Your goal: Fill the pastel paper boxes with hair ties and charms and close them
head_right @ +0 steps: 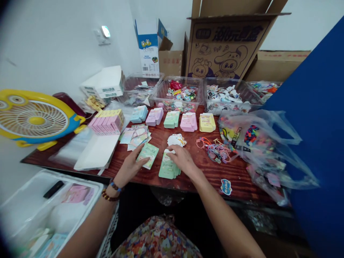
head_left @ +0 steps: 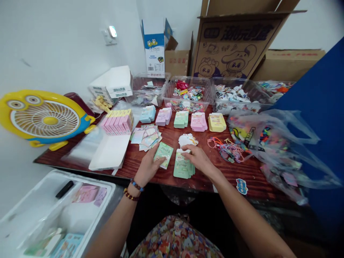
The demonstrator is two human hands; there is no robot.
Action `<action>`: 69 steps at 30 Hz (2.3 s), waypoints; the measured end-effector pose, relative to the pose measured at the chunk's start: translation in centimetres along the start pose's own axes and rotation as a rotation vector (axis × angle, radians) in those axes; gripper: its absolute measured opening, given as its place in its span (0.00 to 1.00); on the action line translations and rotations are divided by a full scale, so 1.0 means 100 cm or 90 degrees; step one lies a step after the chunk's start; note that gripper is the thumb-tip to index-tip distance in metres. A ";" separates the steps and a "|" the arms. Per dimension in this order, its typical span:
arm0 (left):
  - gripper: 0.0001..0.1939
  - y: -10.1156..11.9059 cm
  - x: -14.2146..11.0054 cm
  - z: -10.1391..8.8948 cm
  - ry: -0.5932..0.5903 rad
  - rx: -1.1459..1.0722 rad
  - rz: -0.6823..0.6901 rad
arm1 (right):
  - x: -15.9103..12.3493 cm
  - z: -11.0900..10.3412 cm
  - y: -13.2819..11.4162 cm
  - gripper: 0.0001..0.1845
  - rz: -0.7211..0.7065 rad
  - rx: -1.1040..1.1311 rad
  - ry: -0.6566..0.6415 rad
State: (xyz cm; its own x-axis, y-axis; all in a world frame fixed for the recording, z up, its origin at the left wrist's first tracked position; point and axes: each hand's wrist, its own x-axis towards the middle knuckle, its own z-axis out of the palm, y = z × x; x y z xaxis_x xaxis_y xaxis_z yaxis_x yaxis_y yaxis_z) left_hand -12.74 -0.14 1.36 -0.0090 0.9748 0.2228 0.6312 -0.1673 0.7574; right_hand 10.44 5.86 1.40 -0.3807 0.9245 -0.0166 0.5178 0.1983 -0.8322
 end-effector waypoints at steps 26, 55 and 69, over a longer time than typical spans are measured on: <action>0.36 0.070 -0.006 0.050 -0.396 -0.702 -0.177 | -0.048 -0.053 -0.033 0.12 -0.172 -0.051 0.035; 0.24 0.077 -0.017 0.055 -0.300 -0.488 -0.092 | -0.088 -0.021 0.014 0.14 -0.097 0.256 0.167; 0.19 0.083 -0.014 0.051 -0.380 -0.510 -0.079 | -0.094 -0.034 0.011 0.15 -0.089 0.165 0.140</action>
State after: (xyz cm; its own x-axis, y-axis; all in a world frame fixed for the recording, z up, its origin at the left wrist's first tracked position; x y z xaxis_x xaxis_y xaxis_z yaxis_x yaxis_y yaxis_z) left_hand -3.55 -2.10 4.19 0.4889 0.8700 -0.0638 -0.0573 0.1051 0.9928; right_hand 17.17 -1.56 2.49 -0.2453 0.9480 0.2030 0.2510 0.2643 -0.9312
